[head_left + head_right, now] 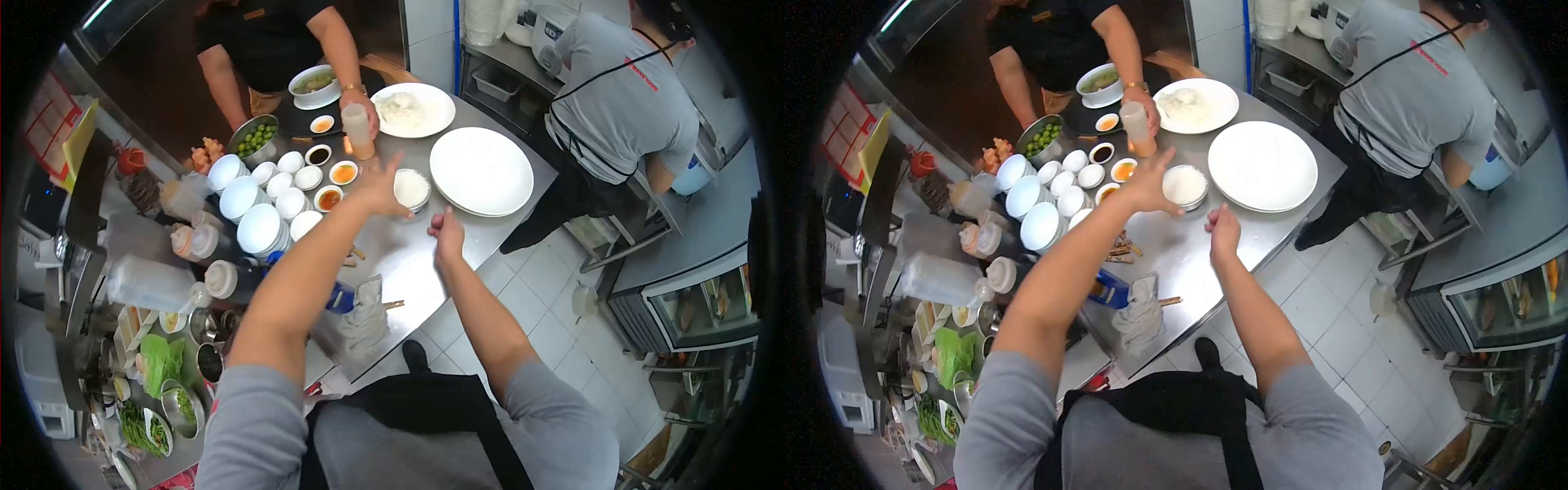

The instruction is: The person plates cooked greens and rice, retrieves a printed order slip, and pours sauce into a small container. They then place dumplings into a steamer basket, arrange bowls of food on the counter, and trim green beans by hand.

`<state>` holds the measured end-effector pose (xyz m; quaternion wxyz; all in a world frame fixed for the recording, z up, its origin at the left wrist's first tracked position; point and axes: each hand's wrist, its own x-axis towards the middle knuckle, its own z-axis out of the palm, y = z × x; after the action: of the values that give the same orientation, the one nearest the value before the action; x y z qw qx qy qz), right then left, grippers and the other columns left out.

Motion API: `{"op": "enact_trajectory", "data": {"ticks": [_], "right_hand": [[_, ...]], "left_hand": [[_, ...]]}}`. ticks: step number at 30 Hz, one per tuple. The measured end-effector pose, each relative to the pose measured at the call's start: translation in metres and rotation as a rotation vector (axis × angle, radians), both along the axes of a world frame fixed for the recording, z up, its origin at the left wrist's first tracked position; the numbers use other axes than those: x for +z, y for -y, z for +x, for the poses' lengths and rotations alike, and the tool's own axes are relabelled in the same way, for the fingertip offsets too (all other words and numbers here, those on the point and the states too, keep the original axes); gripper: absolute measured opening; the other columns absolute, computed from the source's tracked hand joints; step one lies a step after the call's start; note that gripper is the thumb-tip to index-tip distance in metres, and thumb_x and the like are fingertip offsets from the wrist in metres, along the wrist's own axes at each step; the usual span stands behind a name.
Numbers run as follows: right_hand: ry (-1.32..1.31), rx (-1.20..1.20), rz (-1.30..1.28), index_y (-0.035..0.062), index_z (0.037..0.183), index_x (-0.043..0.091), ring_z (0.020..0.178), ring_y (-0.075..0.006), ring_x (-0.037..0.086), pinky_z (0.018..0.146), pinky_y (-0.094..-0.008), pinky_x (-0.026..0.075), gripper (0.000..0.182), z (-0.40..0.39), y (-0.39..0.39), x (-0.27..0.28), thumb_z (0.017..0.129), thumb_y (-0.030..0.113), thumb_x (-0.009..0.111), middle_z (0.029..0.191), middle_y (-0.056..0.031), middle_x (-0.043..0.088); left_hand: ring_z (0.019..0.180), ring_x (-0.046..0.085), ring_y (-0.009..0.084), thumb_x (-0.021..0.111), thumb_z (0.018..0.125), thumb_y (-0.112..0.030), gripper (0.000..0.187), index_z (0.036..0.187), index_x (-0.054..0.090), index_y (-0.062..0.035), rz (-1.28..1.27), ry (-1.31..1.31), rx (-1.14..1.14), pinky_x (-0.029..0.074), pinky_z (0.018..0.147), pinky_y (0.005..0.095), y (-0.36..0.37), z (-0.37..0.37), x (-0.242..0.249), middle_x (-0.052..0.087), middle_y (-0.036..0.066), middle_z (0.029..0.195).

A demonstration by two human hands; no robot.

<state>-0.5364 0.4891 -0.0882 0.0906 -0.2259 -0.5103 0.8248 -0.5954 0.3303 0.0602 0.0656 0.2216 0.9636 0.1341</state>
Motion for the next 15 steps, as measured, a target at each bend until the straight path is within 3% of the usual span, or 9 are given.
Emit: {"op": "enact_trajectory", "data": {"ticks": [3,6,7,10,11,14,15], "right_hand": [[-0.09,0.059,-0.009,0.0011,0.081,0.054,0.067,-0.012,0.052,0.063,-0.0265,0.046,0.034,0.035,-0.009,-0.007,0.094,0.031,0.044,0.08,-0.0058,0.056],[-0.076,0.163,0.053,0.0009,0.085,0.056,0.076,-0.0122,0.055,0.071,-0.026,0.047,0.033,0.049,-0.015,-0.001,0.094,0.03,0.044,0.084,-0.0067,0.058],[-0.087,0.202,0.023,0.0001,0.094,0.056,0.084,-0.0142,0.055,0.075,-0.0271,0.046,0.034,0.048,-0.019,0.0,0.093,0.032,0.045,0.091,-0.0076,0.058],[-0.011,0.183,-0.161,0.0009,0.101,0.052,0.088,-0.0164,0.054,0.077,-0.0303,0.046,0.033,0.042,-0.023,0.016,0.093,0.032,0.045,0.097,-0.0083,0.056],[-0.006,0.271,-0.217,0.0043,0.117,0.046,0.1,-0.0218,0.052,0.085,-0.0397,0.044,0.049,0.037,-0.028,0.004,0.09,0.046,0.044,0.115,-0.0125,0.05],[0.11,0.466,-0.846,0.0122,0.129,0.04,0.112,-0.0279,0.048,0.091,-0.0488,0.039,0.065,0.053,-0.037,0.071,0.085,0.06,0.039,0.129,-0.014,0.041],[0.035,0.501,-0.949,0.0147,0.131,0.038,0.114,-0.0295,0.046,0.093,-0.0516,0.036,0.067,0.056,-0.04,0.073,0.084,0.062,0.038,0.133,-0.0135,0.038]], "left_hand": [[0.13,0.023,0.0391,0.081,0.045,-0.049,0.126,0.142,0.004,-0.0284,-0.197,-0.018,0.133,0.023,0.099,0.0607,-0.032,-0.02,-0.035,0.02,0.023,0.141],[0.128,0.027,0.0376,0.081,0.047,-0.047,0.123,0.142,0.005,-0.0306,-0.215,0.149,0.191,0.026,0.097,0.0591,-0.055,-0.027,-0.036,0.025,0.022,0.138],[0.125,0.031,0.0368,0.08,0.049,-0.044,0.12,0.142,0.006,-0.0306,-0.211,0.144,0.213,0.029,0.094,0.0581,-0.059,-0.028,-0.043,0.029,0.021,0.135],[0.124,0.03,0.0377,0.08,0.049,-0.042,0.118,0.142,0.007,-0.0309,-0.245,0.179,0.165,0.03,0.093,0.0572,-0.061,-0.02,-0.037,0.03,0.022,0.134],[0.123,0.032,0.0388,0.08,0.048,-0.042,0.118,0.142,0.008,-0.0307,-0.244,0.211,0.106,0.031,0.093,0.0566,-0.061,-0.012,-0.03,0.031,0.024,0.133],[0.121,0.034,0.0404,0.081,0.047,-0.043,0.119,0.141,0.009,-0.0327,-0.222,0.249,-0.12,0.03,0.092,0.0582,-0.073,0.033,0.017,0.033,0.025,0.131],[0.121,0.035,0.0402,0.08,0.048,-0.043,0.118,0.141,0.01,-0.0298,-0.154,0.238,-0.187,0.031,0.093,0.0571,-0.079,0.046,0.025,0.033,0.025,0.131]]}}
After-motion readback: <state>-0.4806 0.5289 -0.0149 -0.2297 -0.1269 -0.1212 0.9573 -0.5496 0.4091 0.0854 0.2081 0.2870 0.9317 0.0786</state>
